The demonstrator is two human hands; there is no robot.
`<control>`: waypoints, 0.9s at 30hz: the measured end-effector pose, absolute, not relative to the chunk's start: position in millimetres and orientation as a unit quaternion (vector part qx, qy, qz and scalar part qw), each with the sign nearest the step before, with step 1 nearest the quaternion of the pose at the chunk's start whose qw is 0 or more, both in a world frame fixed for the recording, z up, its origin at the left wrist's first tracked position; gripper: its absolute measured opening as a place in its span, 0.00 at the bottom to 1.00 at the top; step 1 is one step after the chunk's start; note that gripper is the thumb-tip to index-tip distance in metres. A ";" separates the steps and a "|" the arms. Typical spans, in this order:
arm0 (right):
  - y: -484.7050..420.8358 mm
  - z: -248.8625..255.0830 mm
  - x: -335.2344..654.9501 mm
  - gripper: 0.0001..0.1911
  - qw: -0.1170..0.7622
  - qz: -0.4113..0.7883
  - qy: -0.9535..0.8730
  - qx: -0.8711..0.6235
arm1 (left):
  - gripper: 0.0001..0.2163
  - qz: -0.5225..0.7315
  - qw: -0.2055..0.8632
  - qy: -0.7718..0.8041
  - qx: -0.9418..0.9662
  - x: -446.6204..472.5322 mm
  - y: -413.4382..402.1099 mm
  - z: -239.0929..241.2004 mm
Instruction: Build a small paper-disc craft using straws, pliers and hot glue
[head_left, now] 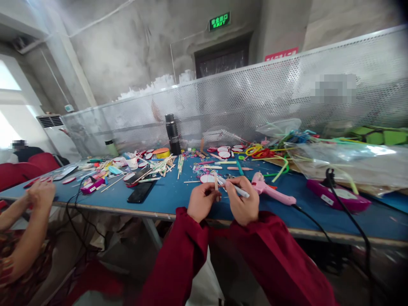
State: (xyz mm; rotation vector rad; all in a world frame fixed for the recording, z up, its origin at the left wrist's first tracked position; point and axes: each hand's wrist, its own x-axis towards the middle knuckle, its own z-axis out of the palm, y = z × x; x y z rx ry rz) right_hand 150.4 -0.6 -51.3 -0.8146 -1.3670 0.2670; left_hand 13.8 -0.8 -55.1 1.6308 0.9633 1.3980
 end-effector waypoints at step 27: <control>0.3 -50.2 150.2 0.07 0.707 0.105 -0.596 -0.366 | 0.05 0.552 0.371 0.369 0.649 12.9 3.1 -58.0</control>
